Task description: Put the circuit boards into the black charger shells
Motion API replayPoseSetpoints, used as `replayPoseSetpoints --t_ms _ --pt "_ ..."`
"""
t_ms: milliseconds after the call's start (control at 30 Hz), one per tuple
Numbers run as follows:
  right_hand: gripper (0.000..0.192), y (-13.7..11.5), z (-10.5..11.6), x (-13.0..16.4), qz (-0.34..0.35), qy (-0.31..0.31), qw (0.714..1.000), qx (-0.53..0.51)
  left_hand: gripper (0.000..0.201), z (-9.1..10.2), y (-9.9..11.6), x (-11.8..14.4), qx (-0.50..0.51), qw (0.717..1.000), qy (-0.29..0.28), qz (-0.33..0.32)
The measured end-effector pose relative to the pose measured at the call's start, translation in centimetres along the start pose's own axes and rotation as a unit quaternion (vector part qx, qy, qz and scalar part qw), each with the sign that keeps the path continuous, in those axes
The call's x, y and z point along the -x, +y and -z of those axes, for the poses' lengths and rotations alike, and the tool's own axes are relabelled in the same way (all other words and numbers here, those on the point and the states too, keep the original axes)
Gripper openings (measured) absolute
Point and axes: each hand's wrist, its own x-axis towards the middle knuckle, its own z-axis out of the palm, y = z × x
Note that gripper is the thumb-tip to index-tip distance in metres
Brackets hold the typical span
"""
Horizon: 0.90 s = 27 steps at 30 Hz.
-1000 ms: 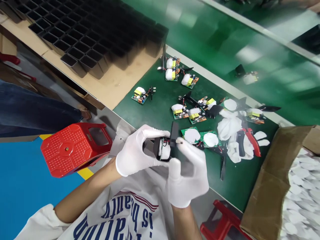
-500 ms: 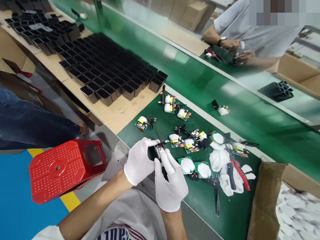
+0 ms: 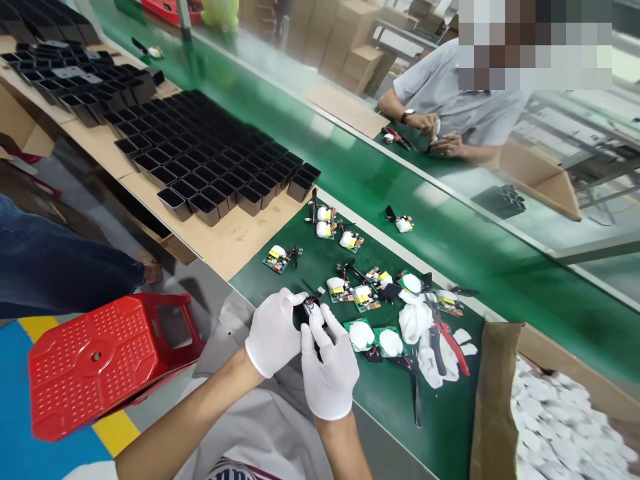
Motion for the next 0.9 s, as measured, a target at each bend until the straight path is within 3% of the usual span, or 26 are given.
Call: replayPoseSetpoints --t_ms 200,333,600,800,900 --pt "0.029 -0.6 2.2 -1.3 0.013 0.005 1.000 0.005 0.015 1.8 2.1 -0.6 0.009 1.000 0.018 0.010" --pt "0.047 -1.0 3.5 -0.9 0.014 0.011 1.000 0.000 0.016 3.0 3.4 -0.6 0.042 0.999 0.019 0.017" --pt "0.035 0.1 0.5 1.0 -0.027 -0.012 1.000 0.002 0.006 0.5 1.3 0.5 -0.011 0.998 0.057 -0.027" --pt "0.037 -0.1 0.7 0.8 -0.024 0.008 1.000 0.017 0.015 0.4 1.3 0.8 -0.005 0.998 0.051 -0.031" --pt "0.032 -0.3 2.1 0.0 -0.013 0.013 1.000 0.005 0.019 0.2 1.2 1.0 0.017 0.999 0.043 -0.013"
